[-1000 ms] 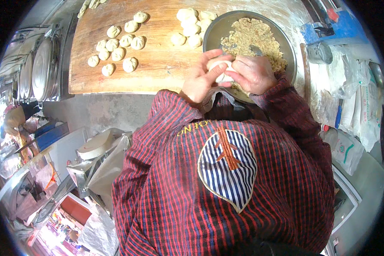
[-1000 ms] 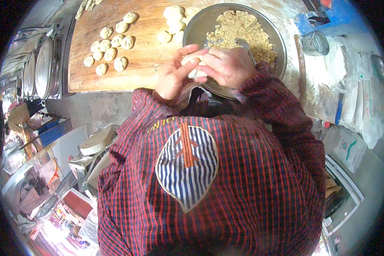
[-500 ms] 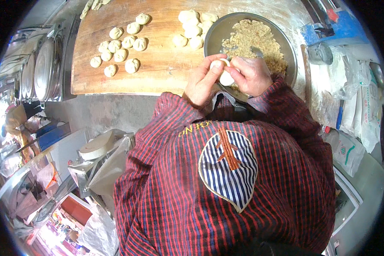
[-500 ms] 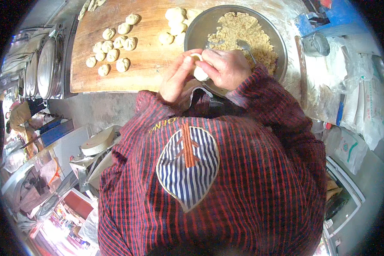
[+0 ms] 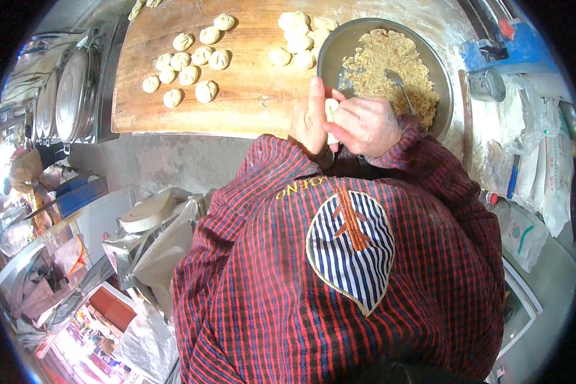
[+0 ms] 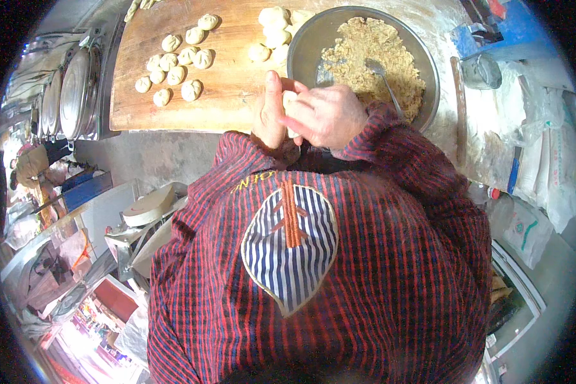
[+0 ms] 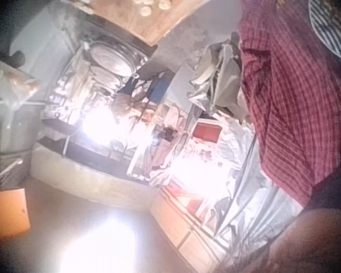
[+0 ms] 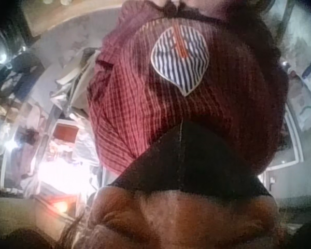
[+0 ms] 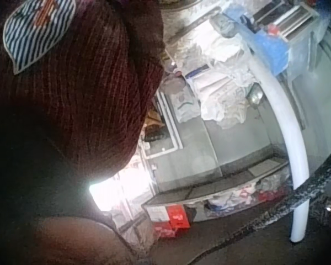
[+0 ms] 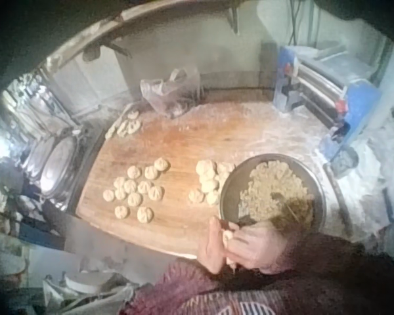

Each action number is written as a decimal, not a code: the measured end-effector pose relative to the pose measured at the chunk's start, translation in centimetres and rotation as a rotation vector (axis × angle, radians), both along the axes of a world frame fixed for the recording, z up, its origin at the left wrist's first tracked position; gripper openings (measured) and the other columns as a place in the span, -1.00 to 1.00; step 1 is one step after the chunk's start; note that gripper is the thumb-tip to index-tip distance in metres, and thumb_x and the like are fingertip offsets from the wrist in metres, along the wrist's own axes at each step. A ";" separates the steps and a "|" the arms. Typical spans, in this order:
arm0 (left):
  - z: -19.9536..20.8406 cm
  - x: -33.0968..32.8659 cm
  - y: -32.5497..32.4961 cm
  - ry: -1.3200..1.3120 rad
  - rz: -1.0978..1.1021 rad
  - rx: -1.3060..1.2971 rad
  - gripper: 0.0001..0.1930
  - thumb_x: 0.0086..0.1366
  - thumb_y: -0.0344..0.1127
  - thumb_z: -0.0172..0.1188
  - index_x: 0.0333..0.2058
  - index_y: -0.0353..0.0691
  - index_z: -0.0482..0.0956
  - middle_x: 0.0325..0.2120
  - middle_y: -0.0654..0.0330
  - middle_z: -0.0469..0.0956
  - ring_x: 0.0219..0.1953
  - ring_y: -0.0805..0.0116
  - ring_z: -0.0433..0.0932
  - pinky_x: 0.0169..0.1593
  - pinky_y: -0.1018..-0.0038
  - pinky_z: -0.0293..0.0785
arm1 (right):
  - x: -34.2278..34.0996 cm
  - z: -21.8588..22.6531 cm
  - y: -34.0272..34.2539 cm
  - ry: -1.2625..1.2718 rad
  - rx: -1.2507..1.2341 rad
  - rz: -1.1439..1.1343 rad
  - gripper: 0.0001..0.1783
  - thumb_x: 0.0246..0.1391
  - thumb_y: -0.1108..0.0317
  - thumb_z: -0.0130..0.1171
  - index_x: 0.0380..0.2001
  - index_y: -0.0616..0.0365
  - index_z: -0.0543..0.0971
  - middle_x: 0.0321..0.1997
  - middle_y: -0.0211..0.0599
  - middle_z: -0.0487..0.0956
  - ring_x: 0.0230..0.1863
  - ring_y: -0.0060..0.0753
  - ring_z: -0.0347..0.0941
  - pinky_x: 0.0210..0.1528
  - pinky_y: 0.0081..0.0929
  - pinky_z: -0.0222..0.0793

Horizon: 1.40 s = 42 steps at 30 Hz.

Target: The person repeatedly scoops a grainy filling from a metal bowl with a spoon, places it into small dough discs, and pleats the edges to seal them into dumplings. Finished dumplings are placed on a wooden board. The person handles dough and filling one at a time throughout the clip.

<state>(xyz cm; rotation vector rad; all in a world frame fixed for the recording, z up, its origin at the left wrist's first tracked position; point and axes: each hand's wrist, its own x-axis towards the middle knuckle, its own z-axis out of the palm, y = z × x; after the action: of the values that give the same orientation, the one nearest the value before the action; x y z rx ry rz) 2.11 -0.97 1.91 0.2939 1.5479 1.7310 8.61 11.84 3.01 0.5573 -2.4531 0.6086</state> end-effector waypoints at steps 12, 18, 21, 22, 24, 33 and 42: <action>1.4 -1.8 -1.5 -0.172 -0.150 -0.031 -0.28 0.30 0.28 -0.48 -0.39 -0.25 0.50 -0.76 0.22 0.40 -0.81 0.47 0.30 -0.72 0.58 0.20 | -1.1 0.3 0.1 -0.187 -0.285 -0.100 -0.76 -0.05 0.18 0.20 -0.50 0.11 0.46 -0.58 -0.27 0.50 -0.57 -0.23 0.47 -0.57 -0.36 0.34; -1.4 -0.8 -2.0 0.201 0.009 0.036 -0.41 0.38 0.09 -0.41 -0.36 -0.26 0.49 -0.59 0.19 0.48 -0.53 0.41 0.43 -0.39 0.50 0.36 | -0.5 -0.3 -1.1 -0.232 -0.166 -0.061 -0.80 -0.02 0.21 0.17 -0.47 0.08 0.44 -0.62 -0.27 0.48 -0.61 -0.18 0.45 -0.60 -0.30 0.33; -1.7 -1.1 -1.7 -0.020 0.001 0.059 -0.40 0.38 0.09 -0.39 -0.44 -0.24 0.53 -0.58 0.16 0.50 -0.48 0.39 0.45 -0.34 0.47 0.36 | -0.7 -0.8 -0.7 -0.346 -0.182 -0.100 -0.77 -0.05 0.18 0.19 -0.50 0.07 0.43 -0.60 -0.27 0.46 -0.60 -0.21 0.44 -0.60 -0.29 0.30; -1.7 -1.0 -1.5 -0.141 0.041 0.100 -0.39 0.36 0.12 -0.38 -0.46 -0.23 0.54 -0.60 0.16 0.49 -0.51 0.39 0.45 -0.37 0.47 0.37 | -0.8 -1.0 -0.7 -0.303 -0.136 -0.070 -0.76 -0.06 0.17 0.20 -0.51 0.08 0.42 -0.60 -0.27 0.46 -0.60 -0.21 0.44 -0.60 -0.28 0.29; -1.6 -1.5 -1.6 -0.191 -0.179 -0.055 -0.35 0.33 0.22 -0.37 -0.48 -0.20 0.54 -0.66 0.20 0.48 -0.62 0.45 0.41 -0.53 0.53 0.32 | -1.2 -1.1 -1.0 -0.211 -0.089 0.045 -0.73 -0.07 0.17 0.20 -0.55 0.11 0.39 -0.61 -0.27 0.42 -0.60 -0.20 0.41 -0.60 -0.26 0.27; -3.0 -3.8 -2.1 -0.544 -0.329 0.135 -0.42 0.25 0.26 -0.17 -0.31 -0.22 0.50 -0.62 0.23 0.49 -0.68 0.54 0.39 -0.69 0.67 0.24 | -1.3 -0.3 -0.9 -0.700 -0.531 -0.195 -0.79 -0.06 0.35 0.20 -0.40 0.12 0.38 -0.56 -0.38 0.42 -0.55 -0.46 0.40 -0.48 -0.49 0.33; -2.9 -13.1 -4.5 -0.454 0.060 0.438 -0.67 0.30 -0.22 -0.02 -0.05 -0.27 0.33 -0.16 0.09 0.45 -0.33 0.24 0.53 -0.36 0.50 0.53 | 2.5 -1.6 2.2 -0.670 -0.785 -0.380 -0.87 0.11 0.40 0.04 -0.30 0.23 0.45 -0.49 -0.33 0.47 -0.42 -0.57 0.39 -0.32 -0.57 0.32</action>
<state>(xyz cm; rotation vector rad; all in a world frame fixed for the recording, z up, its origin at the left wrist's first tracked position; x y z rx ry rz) -10.97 -5.46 -0.97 0.0590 0.8575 2.0064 11.10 14.06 1.41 -0.4905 -2.4727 1.6625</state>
